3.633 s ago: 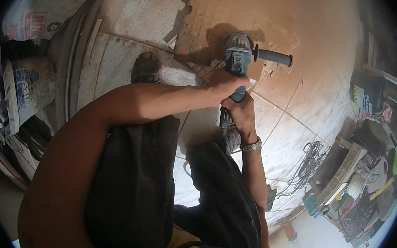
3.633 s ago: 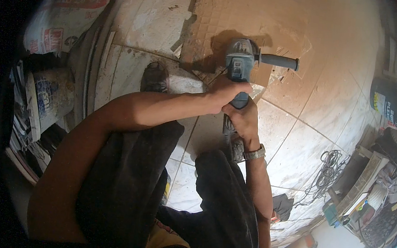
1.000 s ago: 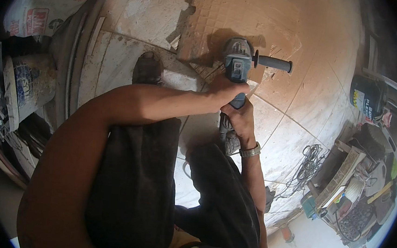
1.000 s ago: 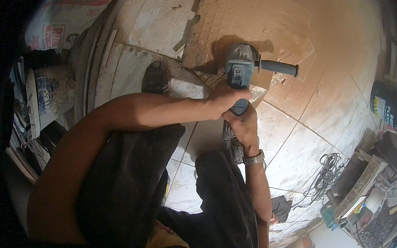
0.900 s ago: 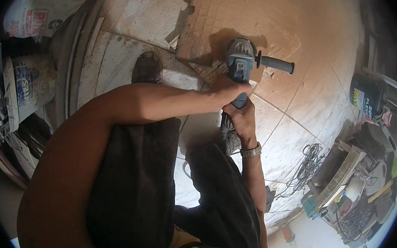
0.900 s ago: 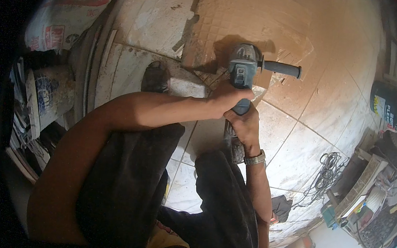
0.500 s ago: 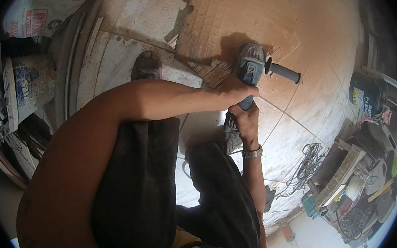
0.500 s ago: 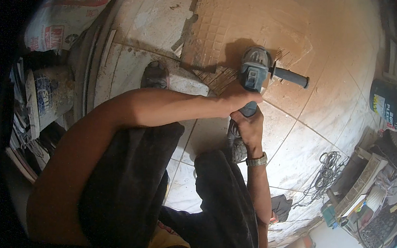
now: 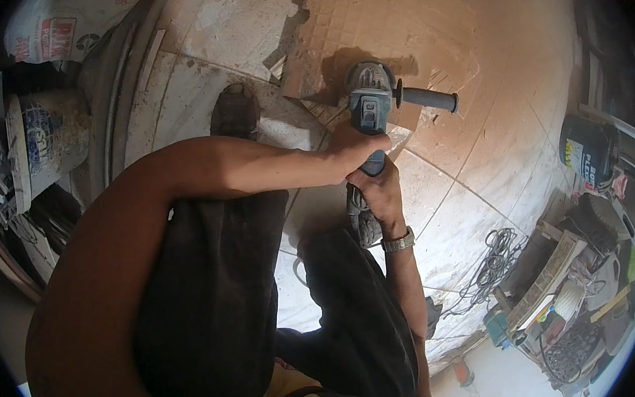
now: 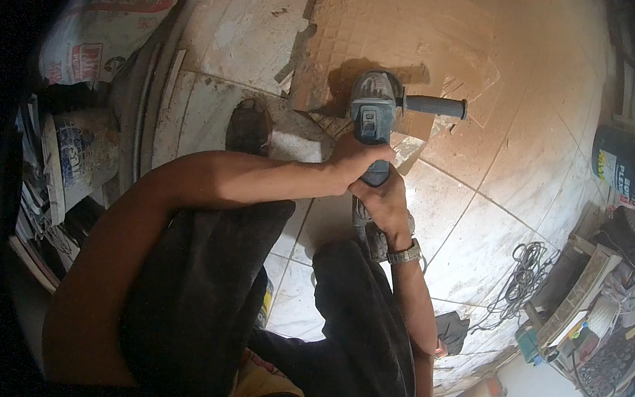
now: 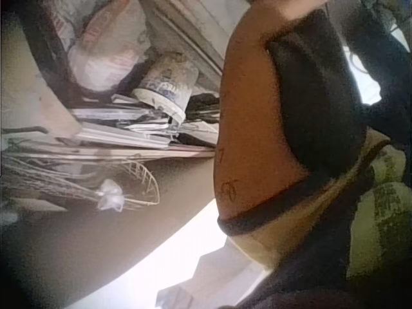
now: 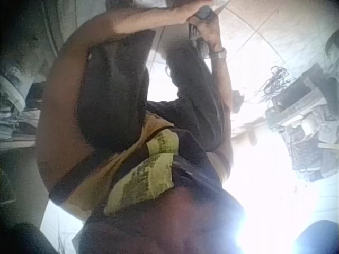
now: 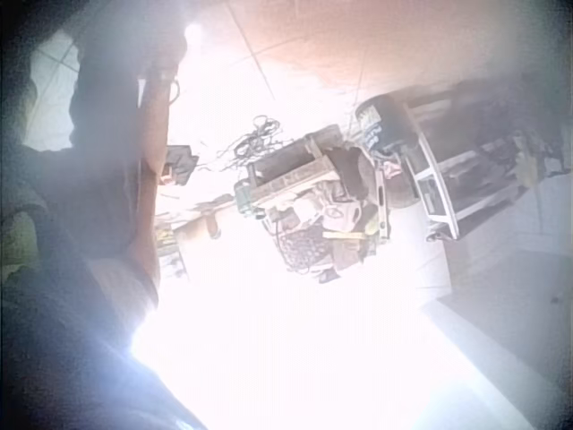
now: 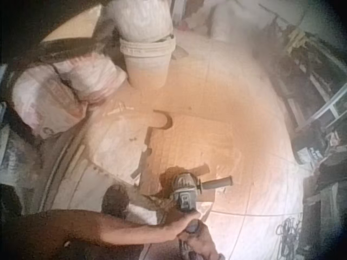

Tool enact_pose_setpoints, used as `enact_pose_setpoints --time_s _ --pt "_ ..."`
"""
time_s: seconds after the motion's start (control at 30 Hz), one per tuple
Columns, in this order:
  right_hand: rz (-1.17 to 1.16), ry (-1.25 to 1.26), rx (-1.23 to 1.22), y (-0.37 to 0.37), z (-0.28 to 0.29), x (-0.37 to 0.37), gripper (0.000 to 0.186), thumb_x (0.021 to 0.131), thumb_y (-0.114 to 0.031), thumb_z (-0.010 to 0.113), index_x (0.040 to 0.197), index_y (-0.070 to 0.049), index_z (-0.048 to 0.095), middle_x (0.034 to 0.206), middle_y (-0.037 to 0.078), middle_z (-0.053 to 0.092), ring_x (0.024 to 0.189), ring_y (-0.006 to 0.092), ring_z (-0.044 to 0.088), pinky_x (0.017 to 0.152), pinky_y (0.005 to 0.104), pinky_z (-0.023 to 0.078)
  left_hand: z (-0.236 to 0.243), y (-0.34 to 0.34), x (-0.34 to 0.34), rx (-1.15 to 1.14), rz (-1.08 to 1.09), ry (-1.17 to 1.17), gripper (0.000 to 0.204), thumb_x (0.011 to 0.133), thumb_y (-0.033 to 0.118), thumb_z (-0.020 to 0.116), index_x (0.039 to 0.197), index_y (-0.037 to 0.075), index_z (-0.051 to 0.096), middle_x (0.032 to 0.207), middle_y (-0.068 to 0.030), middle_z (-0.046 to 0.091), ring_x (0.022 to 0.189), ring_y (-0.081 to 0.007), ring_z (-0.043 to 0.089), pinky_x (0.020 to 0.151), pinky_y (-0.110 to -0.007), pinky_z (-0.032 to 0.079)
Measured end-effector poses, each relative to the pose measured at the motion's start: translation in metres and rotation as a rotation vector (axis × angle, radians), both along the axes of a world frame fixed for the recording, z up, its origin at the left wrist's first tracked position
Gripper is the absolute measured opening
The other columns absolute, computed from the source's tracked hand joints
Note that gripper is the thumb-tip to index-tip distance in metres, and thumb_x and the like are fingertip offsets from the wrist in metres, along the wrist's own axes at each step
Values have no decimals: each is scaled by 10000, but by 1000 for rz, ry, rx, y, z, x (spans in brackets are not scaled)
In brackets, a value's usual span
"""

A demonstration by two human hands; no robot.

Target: The person grinds and shapes a tile using an angle grinder, repositioning the tile by hand.

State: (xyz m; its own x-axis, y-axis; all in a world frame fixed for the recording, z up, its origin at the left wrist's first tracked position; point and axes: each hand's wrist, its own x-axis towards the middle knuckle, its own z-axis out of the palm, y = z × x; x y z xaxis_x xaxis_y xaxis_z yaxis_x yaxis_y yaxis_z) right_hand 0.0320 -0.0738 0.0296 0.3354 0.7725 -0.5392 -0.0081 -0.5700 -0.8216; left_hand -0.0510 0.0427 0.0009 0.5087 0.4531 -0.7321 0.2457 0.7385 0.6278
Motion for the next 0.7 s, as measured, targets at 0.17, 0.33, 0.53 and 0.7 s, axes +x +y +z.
enact_pose_setpoints --time_s 0.17,0.33,0.53,0.7 --pt "-36 -1 -42 -2 1 3 453 837 -166 870 1172 56 662 1013 75 741 883 154 679 804 317 556 4 1 7 5 -20 27 340 732 237 855 962 35 707 915 -75 708 807 -177 675 722 -353 543" --pt "-74 -16 -93 -8 0 11 446 839 -159 862 1172 57 658 1013 72 736 878 158 676 806 316 553 10 -1 20 -5 -61 13 325 731 241 853 939 38 707 905 -69 710 803 -171 671 721 -353 541" --pt "-162 -10 -31 -13 -1 12 414 850 -153 850 1157 46 657 998 65 731 858 147 663 791 315 547 -6 -6 33 -21 -153 -16 328 738 234 845 966 49 701 906 -55 702 799 -171 658 730 -353 538" --pt "-177 20 -41 -15 3 9 395 858 -142 843 1159 41 663 1001 57 735 869 143 668 789 309 547 -6 -10 32 81 -92 -52 334 718 271 852 882 12 719 849 -85 725 746 -182 676 694 -363 556"
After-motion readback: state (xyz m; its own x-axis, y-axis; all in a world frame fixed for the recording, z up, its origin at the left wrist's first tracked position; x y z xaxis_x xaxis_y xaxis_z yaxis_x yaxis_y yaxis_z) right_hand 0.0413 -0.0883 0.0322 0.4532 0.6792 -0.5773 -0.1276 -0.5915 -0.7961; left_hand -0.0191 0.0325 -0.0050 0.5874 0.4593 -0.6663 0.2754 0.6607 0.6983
